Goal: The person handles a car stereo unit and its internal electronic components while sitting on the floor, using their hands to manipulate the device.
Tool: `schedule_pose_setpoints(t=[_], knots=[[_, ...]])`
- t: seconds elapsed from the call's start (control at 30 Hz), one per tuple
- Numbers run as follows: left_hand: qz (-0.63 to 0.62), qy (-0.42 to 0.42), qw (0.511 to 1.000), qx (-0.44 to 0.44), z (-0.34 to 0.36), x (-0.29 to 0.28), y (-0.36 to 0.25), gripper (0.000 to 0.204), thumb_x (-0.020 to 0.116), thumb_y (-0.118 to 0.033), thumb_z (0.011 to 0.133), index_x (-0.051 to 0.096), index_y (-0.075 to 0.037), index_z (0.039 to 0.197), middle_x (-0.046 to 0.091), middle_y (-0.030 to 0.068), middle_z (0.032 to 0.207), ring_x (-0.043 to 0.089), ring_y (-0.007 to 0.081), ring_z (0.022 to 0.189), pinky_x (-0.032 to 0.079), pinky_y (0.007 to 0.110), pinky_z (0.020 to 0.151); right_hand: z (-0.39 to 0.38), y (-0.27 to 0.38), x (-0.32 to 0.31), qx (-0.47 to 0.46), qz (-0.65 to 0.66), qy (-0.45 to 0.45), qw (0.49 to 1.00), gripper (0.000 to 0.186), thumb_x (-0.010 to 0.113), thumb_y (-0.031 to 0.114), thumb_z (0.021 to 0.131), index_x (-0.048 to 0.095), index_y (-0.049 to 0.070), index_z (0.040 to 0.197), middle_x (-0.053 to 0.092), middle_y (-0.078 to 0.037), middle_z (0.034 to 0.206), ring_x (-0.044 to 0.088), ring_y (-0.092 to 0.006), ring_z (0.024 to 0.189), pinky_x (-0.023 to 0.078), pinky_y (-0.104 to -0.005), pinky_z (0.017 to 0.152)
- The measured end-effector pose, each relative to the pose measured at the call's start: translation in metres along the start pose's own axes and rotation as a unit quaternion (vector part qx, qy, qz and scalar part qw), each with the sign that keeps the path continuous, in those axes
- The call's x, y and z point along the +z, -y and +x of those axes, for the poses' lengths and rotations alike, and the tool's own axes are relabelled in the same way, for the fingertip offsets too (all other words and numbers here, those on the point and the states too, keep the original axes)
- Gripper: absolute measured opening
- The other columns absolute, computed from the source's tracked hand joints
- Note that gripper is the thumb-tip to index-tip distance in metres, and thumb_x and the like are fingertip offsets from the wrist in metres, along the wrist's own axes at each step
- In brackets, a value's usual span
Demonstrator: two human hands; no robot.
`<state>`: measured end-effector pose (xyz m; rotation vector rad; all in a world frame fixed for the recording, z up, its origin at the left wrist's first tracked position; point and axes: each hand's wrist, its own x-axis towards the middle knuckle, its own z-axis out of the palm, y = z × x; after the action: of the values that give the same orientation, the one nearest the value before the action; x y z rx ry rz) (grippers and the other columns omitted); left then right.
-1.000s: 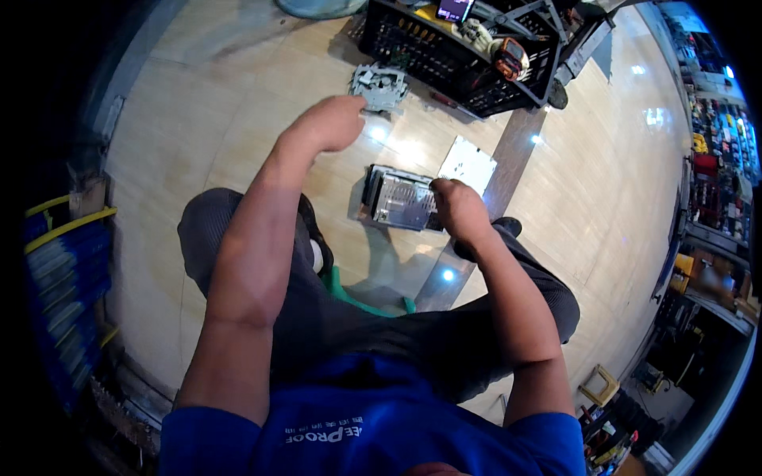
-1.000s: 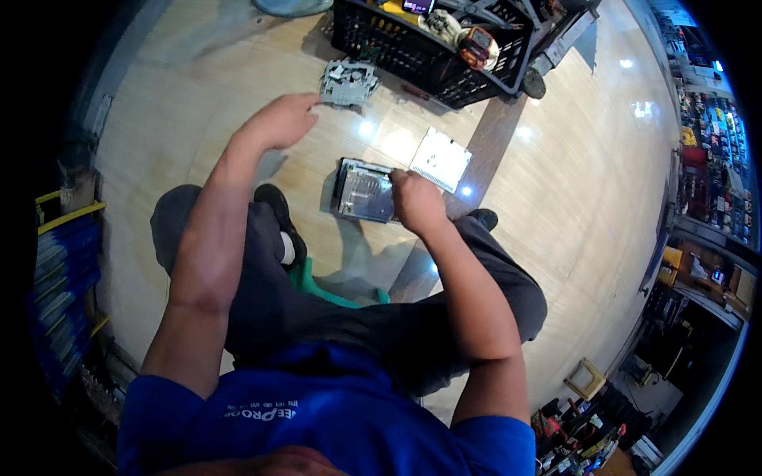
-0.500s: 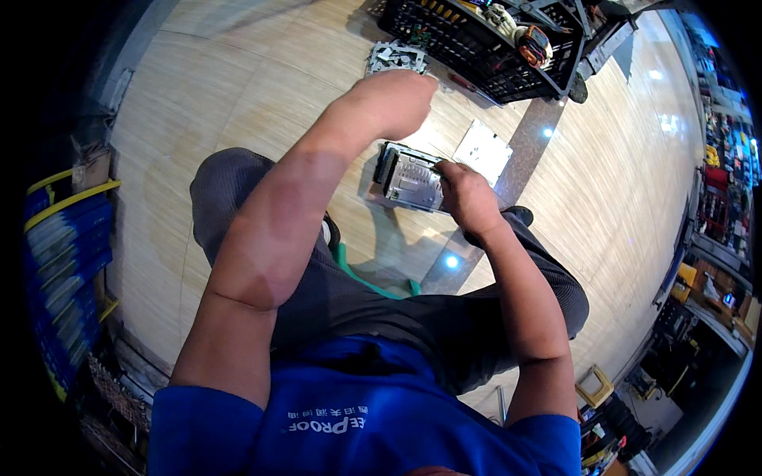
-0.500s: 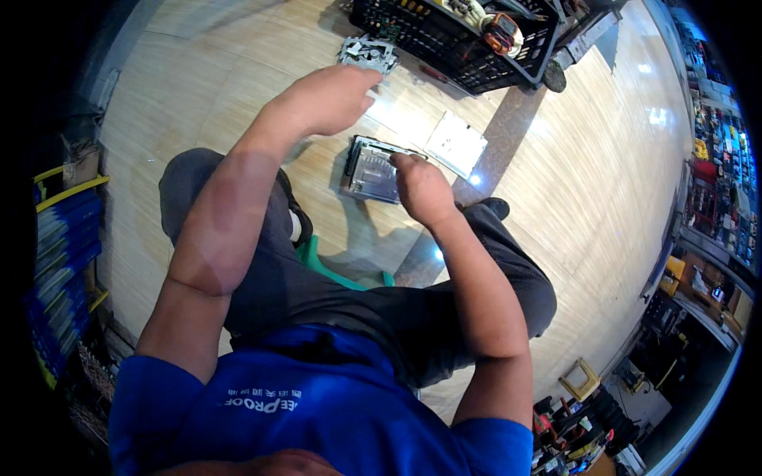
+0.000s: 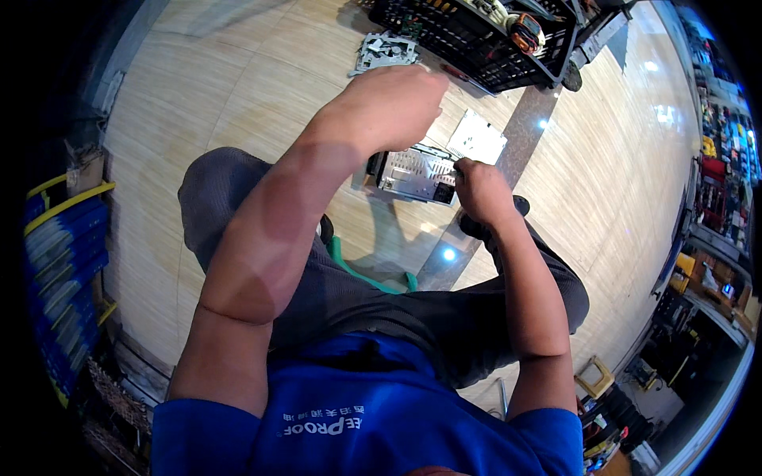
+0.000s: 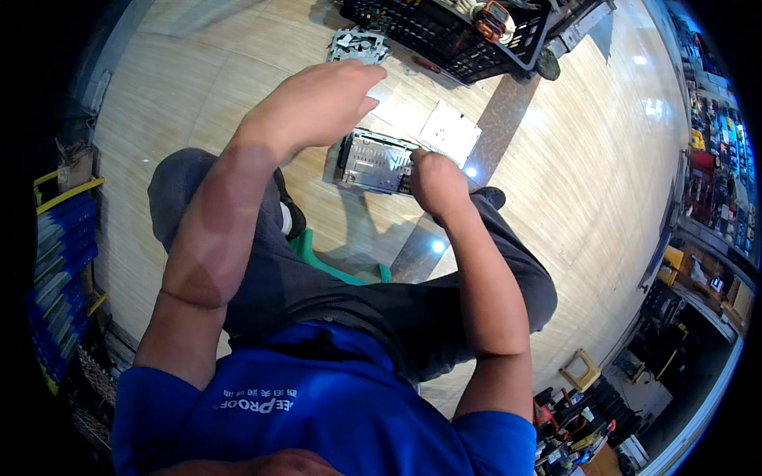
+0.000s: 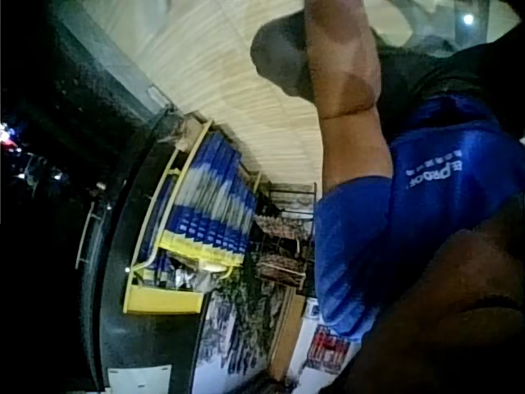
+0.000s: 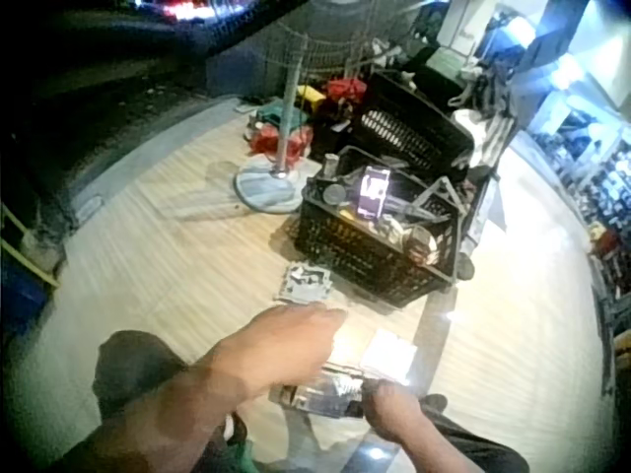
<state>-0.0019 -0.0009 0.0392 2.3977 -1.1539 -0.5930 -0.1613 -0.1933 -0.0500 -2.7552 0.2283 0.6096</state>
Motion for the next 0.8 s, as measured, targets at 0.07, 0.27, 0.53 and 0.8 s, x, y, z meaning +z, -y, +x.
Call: schedule_pose_setpoints(t=[0.07, 0.27, 0.53, 0.8], knots=[[-0.003, 0.005, 1.000, -0.004, -0.004, 0.003, 0.006, 0.035, 0.058, -0.020, 0.097, 0.060, -0.001, 0.126, 0.065, 0.0200, 0.124, 0.059, 0.0371, 0.119, 0.047, 0.046, 0.100, -0.005, -0.003, 0.003, 0.006, -0.005, 0.007, 1.000, 0.020, 0.058, 0.013, 0.088, 0.067, 0.001, 0.102, 0.069, -0.026, 0.093, 0.067, -0.0440, 0.089, 0.053, -0.0514, 0.083], [0.025, 0.049, 0.998, -0.040, -0.004, 0.004, 0.016, 0.039, 0.058, -0.021, 0.097, 0.058, -0.002, 0.132, 0.063, 0.0198, 0.127, 0.058, 0.0373, 0.120, 0.046, 0.045, 0.103, -0.019, -0.018, 0.013, -0.025, 0.012, 0.000, 1.000, 0.017, 0.052, 0.008, 0.087, 0.064, 0.002, 0.096, 0.069, -0.025, 0.089, 0.068, -0.0435, 0.085, 0.055, -0.0523, 0.078], [0.045, 0.071, 0.996, -0.030, 0.000, 0.014, 0.015, 0.040, 0.060, -0.020, 0.097, 0.058, -0.001, 0.132, 0.063, 0.0205, 0.127, 0.058, 0.0375, 0.121, 0.046, 0.044, 0.103, -0.024, -0.033, 0.017, -0.002, 0.037, -0.013, 0.999, 0.016, 0.056, 0.013, 0.088, 0.063, 0.001, 0.097, 0.069, -0.025, 0.091, 0.067, -0.0434, 0.087, 0.054, -0.0523, 0.079], [0.025, 0.102, 0.994, -0.027, 0.009, 0.026, 0.003, 0.039, 0.064, -0.019, 0.094, 0.059, -0.001, 0.128, 0.064, 0.0200, 0.121, 0.061, 0.0389, 0.114, 0.049, 0.046, 0.099, -0.029, -0.027, 0.025, -0.033, 0.059, -0.006, 0.998, 0.013, 0.060, 0.012, 0.089, 0.063, 0.001, 0.095, 0.067, -0.024, 0.090, 0.065, -0.0448, 0.085, 0.052, -0.0520, 0.078]])
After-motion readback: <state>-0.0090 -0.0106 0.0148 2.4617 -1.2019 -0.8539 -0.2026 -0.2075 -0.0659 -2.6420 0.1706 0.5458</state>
